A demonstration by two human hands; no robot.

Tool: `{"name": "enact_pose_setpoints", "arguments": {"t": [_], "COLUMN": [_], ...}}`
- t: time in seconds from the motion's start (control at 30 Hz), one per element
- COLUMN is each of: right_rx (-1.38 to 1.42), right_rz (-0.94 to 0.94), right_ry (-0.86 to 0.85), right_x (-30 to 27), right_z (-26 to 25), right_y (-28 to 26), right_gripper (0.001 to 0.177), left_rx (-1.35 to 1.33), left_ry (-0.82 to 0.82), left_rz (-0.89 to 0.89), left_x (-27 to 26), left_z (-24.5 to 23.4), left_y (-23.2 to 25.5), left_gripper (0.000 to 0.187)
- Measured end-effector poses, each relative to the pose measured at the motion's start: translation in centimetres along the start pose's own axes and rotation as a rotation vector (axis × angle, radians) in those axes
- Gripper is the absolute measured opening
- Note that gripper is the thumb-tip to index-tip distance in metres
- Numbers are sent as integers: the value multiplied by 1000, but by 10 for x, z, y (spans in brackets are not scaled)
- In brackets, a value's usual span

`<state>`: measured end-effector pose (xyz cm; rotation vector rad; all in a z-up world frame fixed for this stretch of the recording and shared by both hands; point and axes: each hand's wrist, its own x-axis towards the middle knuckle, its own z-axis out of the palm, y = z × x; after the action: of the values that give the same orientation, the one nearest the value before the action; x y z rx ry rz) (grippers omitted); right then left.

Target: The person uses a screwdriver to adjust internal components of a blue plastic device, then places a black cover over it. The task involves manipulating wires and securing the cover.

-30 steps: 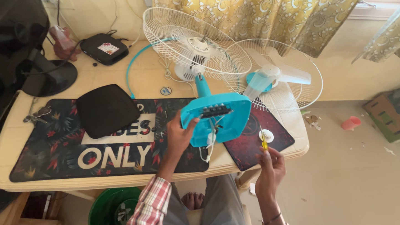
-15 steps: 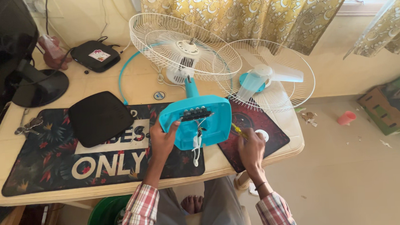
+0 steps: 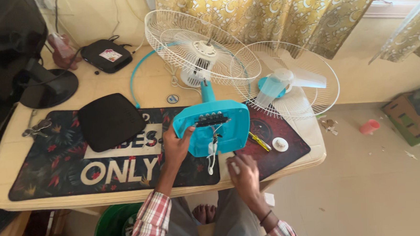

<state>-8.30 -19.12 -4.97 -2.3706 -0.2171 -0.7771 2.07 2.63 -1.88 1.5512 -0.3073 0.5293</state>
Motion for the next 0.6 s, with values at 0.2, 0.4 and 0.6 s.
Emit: {"name": "enact_pose_setpoints", "arguments": {"t": [0.2, 0.4, 0.6], "right_rx": [110, 27, 66], "right_rz": [136, -4, -56], "right_ry": [-133, -80, -111], "right_x": [14, 17, 11], "right_z": [20, 32, 38], "right_y": [-25, -26, -13], "right_gripper": [16, 17, 16], "left_rx": [15, -20, -8], "left_ry": [13, -6, -27], "left_rz": [16, -30, -31], "left_x": [-1, -1, 0], "left_z": [1, 0, -1], "left_y": [4, 8, 16], "left_gripper": [48, 49, 48]}}
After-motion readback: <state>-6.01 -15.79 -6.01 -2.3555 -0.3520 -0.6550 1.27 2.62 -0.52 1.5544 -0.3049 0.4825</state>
